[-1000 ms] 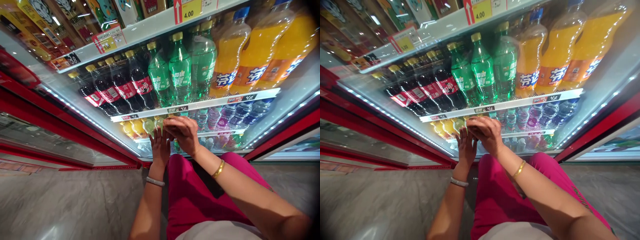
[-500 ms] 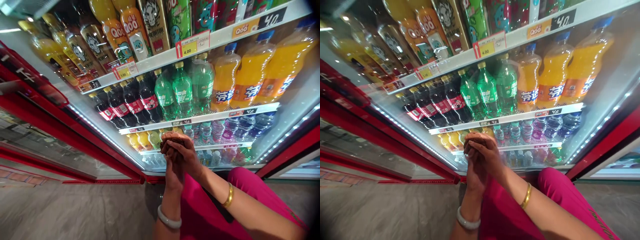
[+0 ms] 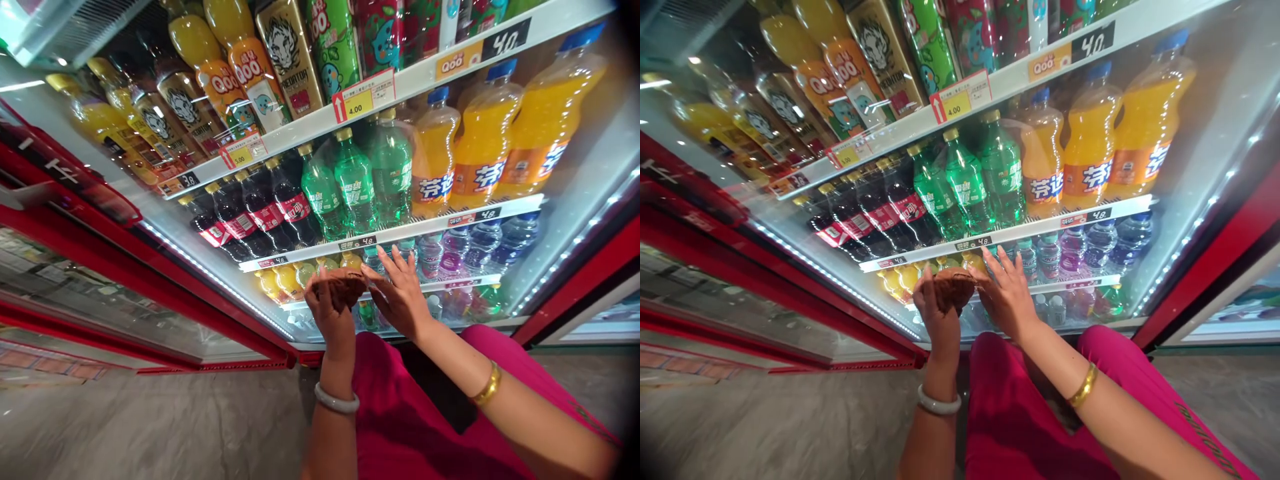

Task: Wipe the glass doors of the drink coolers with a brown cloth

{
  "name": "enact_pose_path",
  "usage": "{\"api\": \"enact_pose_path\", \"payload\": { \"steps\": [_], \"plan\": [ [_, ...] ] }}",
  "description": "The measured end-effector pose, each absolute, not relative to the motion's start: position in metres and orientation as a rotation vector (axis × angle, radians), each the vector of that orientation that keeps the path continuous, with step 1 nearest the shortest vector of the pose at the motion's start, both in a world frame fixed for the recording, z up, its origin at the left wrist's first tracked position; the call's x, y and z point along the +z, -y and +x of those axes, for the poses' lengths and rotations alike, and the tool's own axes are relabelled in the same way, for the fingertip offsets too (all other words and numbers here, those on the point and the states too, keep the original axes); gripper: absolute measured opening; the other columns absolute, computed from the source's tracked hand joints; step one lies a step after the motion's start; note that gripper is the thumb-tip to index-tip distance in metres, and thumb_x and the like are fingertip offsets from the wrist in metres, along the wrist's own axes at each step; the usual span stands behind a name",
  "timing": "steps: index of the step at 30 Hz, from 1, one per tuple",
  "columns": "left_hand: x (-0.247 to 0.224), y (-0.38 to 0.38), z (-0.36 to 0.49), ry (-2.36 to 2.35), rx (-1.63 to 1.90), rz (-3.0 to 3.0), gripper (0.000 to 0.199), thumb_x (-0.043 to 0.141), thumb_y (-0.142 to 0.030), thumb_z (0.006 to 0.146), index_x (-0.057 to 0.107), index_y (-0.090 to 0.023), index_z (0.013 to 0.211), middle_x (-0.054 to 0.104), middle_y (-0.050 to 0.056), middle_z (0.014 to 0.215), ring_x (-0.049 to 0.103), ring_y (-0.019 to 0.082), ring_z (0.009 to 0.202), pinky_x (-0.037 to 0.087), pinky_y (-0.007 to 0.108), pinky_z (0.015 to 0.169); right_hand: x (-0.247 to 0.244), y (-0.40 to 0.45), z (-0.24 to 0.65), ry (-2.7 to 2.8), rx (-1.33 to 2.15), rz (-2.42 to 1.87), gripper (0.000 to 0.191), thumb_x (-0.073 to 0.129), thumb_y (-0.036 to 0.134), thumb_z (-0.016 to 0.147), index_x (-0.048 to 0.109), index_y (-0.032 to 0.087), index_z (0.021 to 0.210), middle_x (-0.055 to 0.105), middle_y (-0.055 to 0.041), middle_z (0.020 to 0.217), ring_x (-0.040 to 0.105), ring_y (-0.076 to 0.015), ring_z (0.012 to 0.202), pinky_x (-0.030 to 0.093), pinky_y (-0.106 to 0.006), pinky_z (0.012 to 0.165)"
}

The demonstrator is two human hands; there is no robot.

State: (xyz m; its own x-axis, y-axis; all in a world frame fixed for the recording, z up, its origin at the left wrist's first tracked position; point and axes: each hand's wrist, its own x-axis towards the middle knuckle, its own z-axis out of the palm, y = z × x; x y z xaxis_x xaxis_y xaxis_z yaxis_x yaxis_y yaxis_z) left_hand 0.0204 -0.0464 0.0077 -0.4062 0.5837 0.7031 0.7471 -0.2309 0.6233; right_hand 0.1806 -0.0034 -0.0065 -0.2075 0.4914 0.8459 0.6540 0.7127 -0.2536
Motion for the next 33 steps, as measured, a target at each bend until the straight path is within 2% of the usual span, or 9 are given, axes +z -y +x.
{"api": "enact_pose_path", "payload": {
  "steps": [5, 9, 11, 13, 16, 20, 25, 29, 33],
  "plan": [
    [0.035, 0.044, 0.034, 1.615, -1.476, -1.734, 0.05, 0.053, -0.006, 0.095, 0.067, -0.032, 0.136, 0.045, 0.012, 0.15, 0.051, 0.027, 0.14, 0.043, 0.045, 0.118, -0.006, -0.006, 0.188, 1.877, -0.256, -0.971, 0.076, 0.057, 0.019, 0.098, 0.022, 0.041, 0.162, 0.023, -0.0037, 0.172, 0.013, -0.0327, 0.162, 0.019, -0.076, 0.124],
    [0.046, 0.034, 0.037, 1.565, -1.382, -1.544, 0.05, 0.054, -0.006, 0.094, 0.068, -0.031, 0.135, 0.039, 0.013, 0.157, 0.041, 0.032, 0.148, 0.034, 0.053, 0.123, -0.008, -0.013, 0.197, 1.838, -0.298, -1.037, 0.081, 0.058, 0.022, 0.098, 0.015, 0.045, 0.163, 0.019, -0.0003, 0.173, 0.016, -0.0317, 0.161, 0.015, -0.075, 0.126],
    [0.035, 0.025, 0.044, 1.599, -1.27, -1.528, 0.051, 0.06, -0.012, 0.092, 0.065, -0.029, 0.139, 0.034, 0.015, 0.16, 0.032, 0.038, 0.152, 0.027, 0.063, 0.124, -0.01, -0.016, 0.199, 1.854, -0.313, -1.078, 0.08, 0.058, 0.026, 0.098, 0.014, 0.046, 0.162, 0.014, 0.0006, 0.174, 0.015, -0.0334, 0.161, 0.015, -0.076, 0.125],
    [0.015, 0.017, 0.053, 1.607, -1.199, -1.576, 0.056, 0.068, -0.021, 0.09, 0.058, -0.023, 0.145, 0.021, 0.02, 0.165, 0.02, 0.045, 0.155, 0.025, 0.07, 0.122, -0.013, -0.019, 0.198, 1.881, -0.325, -1.114, 0.08, 0.059, 0.03, 0.099, 0.014, 0.047, 0.162, 0.006, 0.0013, 0.174, 0.011, -0.0356, 0.162, 0.016, -0.077, 0.124],
    [-0.019, 0.011, 0.06, 1.553, -1.186, -1.603, 0.066, 0.074, -0.032, 0.088, 0.052, -0.016, 0.148, 0.003, 0.025, 0.167, 0.01, 0.049, 0.157, 0.027, 0.071, 0.12, -0.019, -0.023, 0.196, 1.911, -0.379, -1.136, 0.078, 0.058, 0.03, 0.099, 0.016, 0.047, 0.162, -0.001, 0.0033, 0.174, 0.006, -0.0345, 0.162, 0.015, -0.074, 0.126],
    [-0.031, 0.014, 0.045, 1.474, -1.12, -1.602, 0.048, 0.071, -0.021, 0.09, 0.064, -0.025, 0.137, 0.022, 0.018, 0.161, 0.02, 0.044, 0.155, 0.029, 0.068, 0.121, -0.025, -0.027, 0.196, 1.902, -0.444, -1.143, 0.078, 0.057, 0.028, 0.099, 0.016, 0.048, 0.162, 0.003, 0.0048, 0.175, 0.006, -0.0316, 0.163, 0.014, -0.07, 0.129],
    [0.01, 0.023, 0.027, 1.481, -1.222, -1.688, 0.037, 0.067, -0.018, 0.092, 0.068, -0.027, 0.129, 0.049, 0.014, 0.137, 0.048, 0.031, 0.135, 0.035, 0.054, 0.119, -0.021, -0.023, 0.195, 1.87, -0.369, -1.117, 0.075, 0.055, 0.026, 0.1, 0.018, 0.048, 0.162, 0.011, 0.0044, 0.175, 0.011, -0.0317, 0.162, 0.015, -0.071, 0.128],
    [0.035, 0.027, 0.041, 1.632, -1.331, -1.713, 0.043, 0.071, -0.022, 0.09, 0.063, -0.025, 0.132, 0.055, 0.012, 0.127, 0.056, 0.028, 0.123, 0.045, 0.046, 0.11, -0.017, -0.018, 0.192, 1.814, -0.255, -1.119, 0.075, 0.047, 0.024, 0.102, 0.009, 0.038, 0.165, 0.02, -0.0026, 0.173, 0.015, -0.0309, 0.162, 0.016, -0.073, 0.126],
    [0.016, 0.031, 0.058, 1.698, -1.264, -1.818, 0.045, 0.074, -0.018, 0.086, 0.065, -0.025, 0.129, 0.055, 0.012, 0.126, 0.057, 0.029, 0.12, 0.048, 0.046, 0.106, -0.024, -0.027, 0.188, 1.775, -0.327, -1.137, 0.079, 0.048, 0.025, 0.101, 0.004, 0.038, 0.165, 0.019, -0.0048, 0.173, 0.017, -0.0296, 0.161, 0.014, -0.068, 0.128]
  ]
}}
